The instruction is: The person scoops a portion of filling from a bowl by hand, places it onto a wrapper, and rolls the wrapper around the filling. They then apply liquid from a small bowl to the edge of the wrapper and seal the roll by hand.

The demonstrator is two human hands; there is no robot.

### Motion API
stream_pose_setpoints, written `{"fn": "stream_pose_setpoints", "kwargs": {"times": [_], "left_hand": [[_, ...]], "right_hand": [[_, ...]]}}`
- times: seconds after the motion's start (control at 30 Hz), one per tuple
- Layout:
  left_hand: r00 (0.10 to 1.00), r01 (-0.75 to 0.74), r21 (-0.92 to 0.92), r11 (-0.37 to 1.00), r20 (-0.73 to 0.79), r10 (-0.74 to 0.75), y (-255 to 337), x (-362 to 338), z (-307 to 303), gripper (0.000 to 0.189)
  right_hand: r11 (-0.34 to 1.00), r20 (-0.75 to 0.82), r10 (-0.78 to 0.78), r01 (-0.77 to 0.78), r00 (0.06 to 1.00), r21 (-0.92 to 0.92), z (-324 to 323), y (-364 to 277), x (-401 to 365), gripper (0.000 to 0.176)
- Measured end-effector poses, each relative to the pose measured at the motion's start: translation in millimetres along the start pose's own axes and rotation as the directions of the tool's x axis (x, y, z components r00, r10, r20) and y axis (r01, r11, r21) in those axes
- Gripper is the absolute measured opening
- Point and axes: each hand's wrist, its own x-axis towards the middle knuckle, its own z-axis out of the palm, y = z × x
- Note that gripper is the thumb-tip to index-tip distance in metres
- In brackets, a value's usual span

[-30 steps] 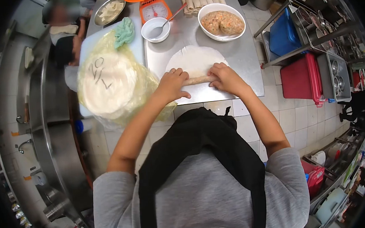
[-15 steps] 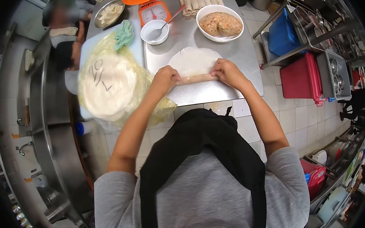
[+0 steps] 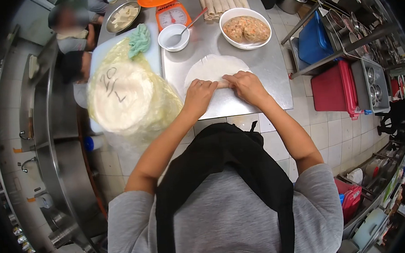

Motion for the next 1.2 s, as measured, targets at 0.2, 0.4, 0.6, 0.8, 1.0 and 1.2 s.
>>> {"fn": "stream_pose_setpoints", "kwargs": {"times": [0.2, 0.4, 0.6, 0.8, 1.0, 1.2], "left_hand": [[0.996, -0.014, 0.434, 0.901, -0.078, 0.053, 10.6, 6.8, 7.5, 0.036], [0.999, -0.019, 0.358, 0.934, 0.032, 0.008, 5.4, 10.8, 18.9, 0.031], [0.998, -0.022, 0.387, 0.922, -0.045, 0.043, 2.1, 19.4, 13.9, 0.031], [0.980, 0.048, 0.278, 0.959, 0.173, -0.099, -3.8, 17.4, 5.8, 0.042], [0.995, 0.101, 0.215, 0.971, -0.019, -0.100, 1.0, -19.9, 4.6, 0.046], [0.984, 0.176, 0.179, 0.968, -0.071, -0.166, 0.5, -48.1, 9.3, 0.058]], "right_hand": [[0.911, -0.128, -0.231, 0.168, 0.964, -0.376, 5.3, -11.3, 2.1, 0.022], [0.937, 0.074, -0.052, 0.074, 0.996, -0.342, 11.1, -9.1, 6.6, 0.025], [0.973, 0.048, -0.095, 0.103, 0.994, -0.207, 11.3, 1.2, 12.9, 0.027], [0.997, -0.151, -0.013, 0.024, 0.988, 0.071, -0.2, -12.0, 94.2, 0.031], [0.962, -0.085, -0.112, 0.086, 0.990, -0.259, 62.2, -29.5, 182.8, 0.041], [0.982, -0.217, -0.166, 0.142, 0.962, -0.121, 72.6, -11.0, 185.8, 0.043]]}}
